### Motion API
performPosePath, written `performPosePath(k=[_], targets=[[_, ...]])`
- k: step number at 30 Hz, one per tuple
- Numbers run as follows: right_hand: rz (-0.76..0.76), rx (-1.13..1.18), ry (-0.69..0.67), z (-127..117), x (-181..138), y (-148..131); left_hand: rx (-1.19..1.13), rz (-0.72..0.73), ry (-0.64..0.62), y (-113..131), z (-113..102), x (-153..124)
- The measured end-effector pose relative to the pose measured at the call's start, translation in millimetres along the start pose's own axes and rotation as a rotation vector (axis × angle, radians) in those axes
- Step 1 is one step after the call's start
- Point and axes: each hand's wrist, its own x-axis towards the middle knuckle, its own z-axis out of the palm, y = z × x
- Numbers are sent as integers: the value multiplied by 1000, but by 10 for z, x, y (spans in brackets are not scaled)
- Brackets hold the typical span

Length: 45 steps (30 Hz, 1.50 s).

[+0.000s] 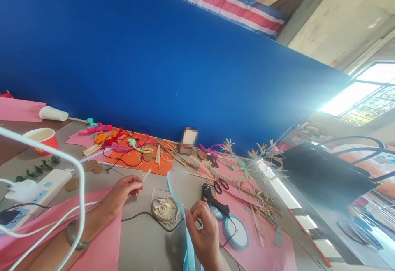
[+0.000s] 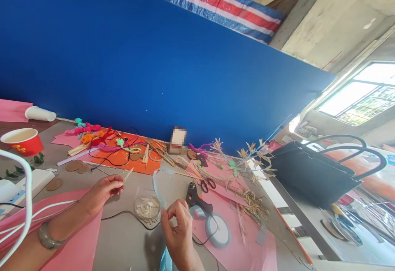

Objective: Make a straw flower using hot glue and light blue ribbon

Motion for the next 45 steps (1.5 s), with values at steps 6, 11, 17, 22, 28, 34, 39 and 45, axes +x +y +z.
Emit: performPosePath(k=[6, 11, 17, 22, 28, 34, 39, 45], targets=[[-35, -81, -28, 14, -25, 79, 7, -10, 7, 1, 4, -3], [-125, -267, -233, -75, 133, 46, 10, -17, -3, 17, 7, -13], [-289, -454, -338, -135, 604, 168, -12, -7, -12, 19, -1, -30], [-295, -607, -379, -98, 940, 445, -8, -4, 12, 18, 10, -39], [-131, -880, -573, 8, 1247, 643, 38, -39, 24, 107, 67, -89], [-112, -939, -643, 115, 1433, 896, 0, -77, 45, 67, 41, -73], [-120, -943, -682, 190, 1514, 1139, -16, -66, 45, 11, 6, -51], [-117, -932, -677, 230, 1566, 1264, -17, -74, 31, 30, 25, -56]])
